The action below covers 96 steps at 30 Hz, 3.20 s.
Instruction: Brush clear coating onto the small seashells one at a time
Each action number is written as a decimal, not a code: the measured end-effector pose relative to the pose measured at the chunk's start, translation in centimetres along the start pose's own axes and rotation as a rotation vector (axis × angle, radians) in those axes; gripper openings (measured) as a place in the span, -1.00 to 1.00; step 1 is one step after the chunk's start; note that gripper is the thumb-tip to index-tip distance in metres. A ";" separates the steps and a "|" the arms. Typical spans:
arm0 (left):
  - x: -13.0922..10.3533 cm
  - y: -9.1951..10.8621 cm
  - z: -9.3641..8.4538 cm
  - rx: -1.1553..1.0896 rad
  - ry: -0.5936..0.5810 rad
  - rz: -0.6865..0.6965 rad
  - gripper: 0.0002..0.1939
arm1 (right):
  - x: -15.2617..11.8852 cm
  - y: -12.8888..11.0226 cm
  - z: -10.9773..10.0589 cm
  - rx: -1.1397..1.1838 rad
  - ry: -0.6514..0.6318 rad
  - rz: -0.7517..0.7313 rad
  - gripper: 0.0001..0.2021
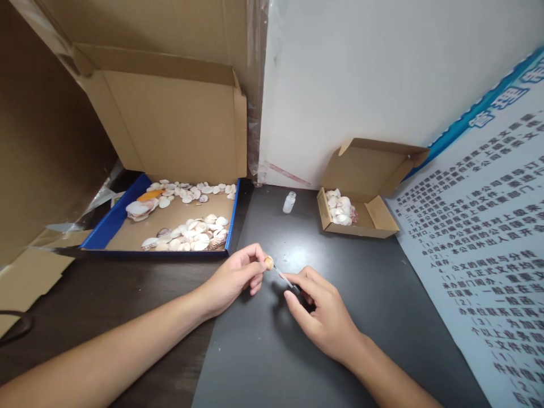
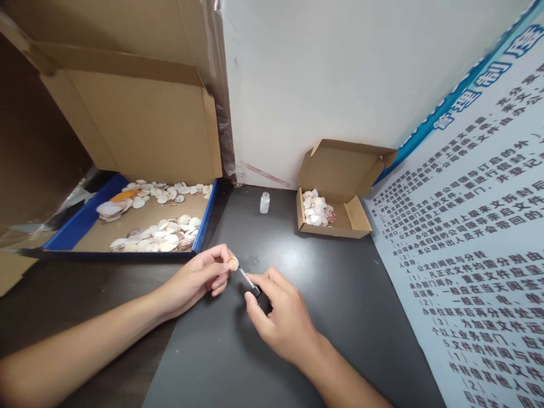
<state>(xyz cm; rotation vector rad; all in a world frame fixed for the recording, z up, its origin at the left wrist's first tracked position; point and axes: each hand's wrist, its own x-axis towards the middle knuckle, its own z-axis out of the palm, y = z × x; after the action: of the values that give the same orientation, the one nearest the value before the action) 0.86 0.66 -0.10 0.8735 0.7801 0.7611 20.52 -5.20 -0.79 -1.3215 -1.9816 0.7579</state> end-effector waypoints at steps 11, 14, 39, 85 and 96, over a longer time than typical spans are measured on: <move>0.2 -0.7 -0.7 0.219 -0.065 0.053 -0.75 | 0.0 -0.3 0.0 0.023 0.082 -0.100 -0.74; 0.2 -0.5 -0.6 0.263 -0.087 0.059 -0.73 | 0.0 -0.2 0.0 -0.001 0.096 -0.074 -0.73; 0.0 -0.3 -0.5 0.446 -0.132 0.080 -0.74 | -0.1 -0.6 -0.9 -0.013 0.121 0.003 -0.79; -0.5 -0.3 0.0 0.757 -0.124 0.241 -0.86 | 0.0 -0.6 -1.0 -0.042 0.118 0.000 -0.80; -0.3 -0.1 -0.2 0.600 -0.119 0.130 -0.79 | -0.2 -1.0 -1.5 0.016 0.136 -0.025 -0.79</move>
<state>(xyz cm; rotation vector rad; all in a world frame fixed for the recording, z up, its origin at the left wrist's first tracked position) 0.55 0.43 -0.16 1.5065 0.8656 0.5844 21.19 -5.56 0.84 -1.3011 -1.8783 0.6532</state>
